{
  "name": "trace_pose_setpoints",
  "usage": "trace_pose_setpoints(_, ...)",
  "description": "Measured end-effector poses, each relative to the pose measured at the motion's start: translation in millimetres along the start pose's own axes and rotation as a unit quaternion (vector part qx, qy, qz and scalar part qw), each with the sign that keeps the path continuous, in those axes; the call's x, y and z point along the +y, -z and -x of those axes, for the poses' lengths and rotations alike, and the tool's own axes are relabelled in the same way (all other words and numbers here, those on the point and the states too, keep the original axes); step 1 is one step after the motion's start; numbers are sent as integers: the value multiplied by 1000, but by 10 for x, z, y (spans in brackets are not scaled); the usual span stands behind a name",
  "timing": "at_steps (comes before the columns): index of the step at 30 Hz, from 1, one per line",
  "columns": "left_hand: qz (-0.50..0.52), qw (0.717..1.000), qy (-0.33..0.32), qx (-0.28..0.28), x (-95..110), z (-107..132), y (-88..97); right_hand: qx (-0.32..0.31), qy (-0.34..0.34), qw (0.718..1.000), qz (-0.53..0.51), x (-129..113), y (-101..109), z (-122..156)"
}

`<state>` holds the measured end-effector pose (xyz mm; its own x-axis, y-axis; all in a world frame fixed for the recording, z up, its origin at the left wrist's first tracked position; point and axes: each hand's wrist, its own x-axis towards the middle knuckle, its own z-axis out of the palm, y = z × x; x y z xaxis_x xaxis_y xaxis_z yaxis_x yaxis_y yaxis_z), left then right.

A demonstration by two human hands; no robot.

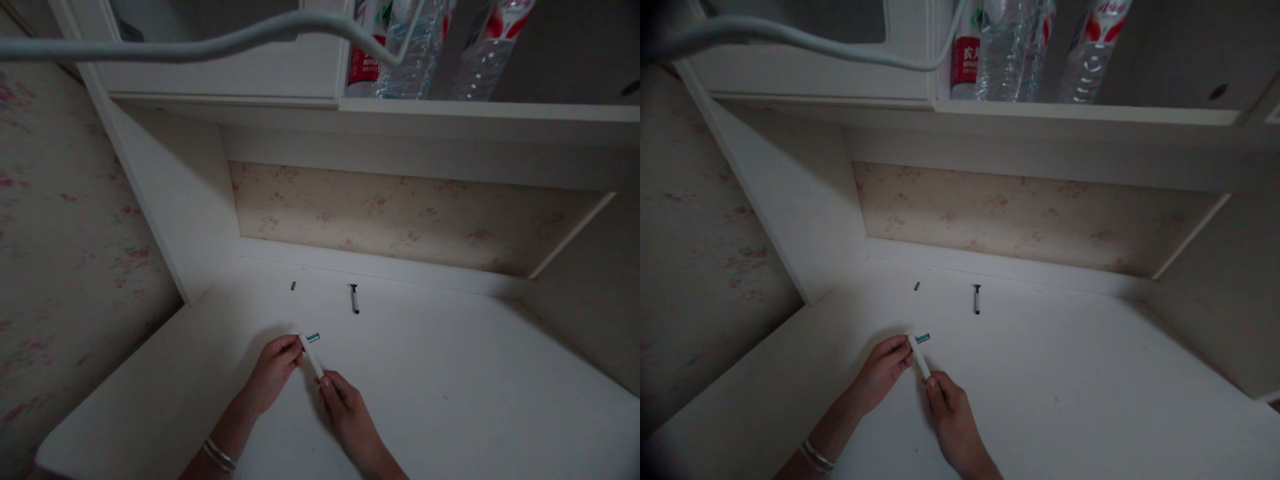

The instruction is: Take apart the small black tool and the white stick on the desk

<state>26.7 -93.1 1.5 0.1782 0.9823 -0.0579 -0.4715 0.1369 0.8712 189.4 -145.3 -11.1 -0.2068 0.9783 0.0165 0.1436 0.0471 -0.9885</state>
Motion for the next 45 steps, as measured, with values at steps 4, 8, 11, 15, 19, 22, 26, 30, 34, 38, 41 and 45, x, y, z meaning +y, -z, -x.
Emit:
trace_pose_setpoints(4,16,1000,7,15,-9,-9,-5,41,-6,999,-27,36,18,-19)
trace_pose_setpoints(8,14,1000,-2,13,-27,-28,2,6,-33,997,-73,70,-11,-15)
trace_pose_setpoints(11,16,1000,-13,7,-42,-34,11,-32,-59,991,-115,69,-33,-22)
trace_pose_setpoints(15,17,1000,0,10,-51,-34,17,30,-49,987,-152,93,-11,-60)
trace_pose_setpoints(19,10,1000,2,15,-47,-32,11,33,-43,988,-146,101,-14,-55)
trace_pose_setpoints(22,4,1000,-6,15,-44,-28,5,-21,-61,987,-149,64,-45,-26)
trace_pose_setpoints(26,14,1000,-6,18,-43,-34,-1,-14,-74,981,-179,16,-48,-24)
trace_pose_setpoints(30,11,999,1,32,-49,-37,-1,12,-78,978,-193,-2,-40,-37)
trace_pose_setpoints(34,4,1000,-16,25,-57,-30,4,-35,-102,970,-217,-19,-60,-19)
trace_pose_setpoints(38,2,999,-29,25,-67,-34,2,-47,-114,958,-257,-46,-60,2)
trace_pose_setpoints(41,3,999,-34,24,-73,-35,-8,-57,-118,951,-279,-53,-69,11)
trace_pose_setpoints(45,20,999,-32,19,-65,-22,-27,-68,-105,949,-289,-36,-100,14)
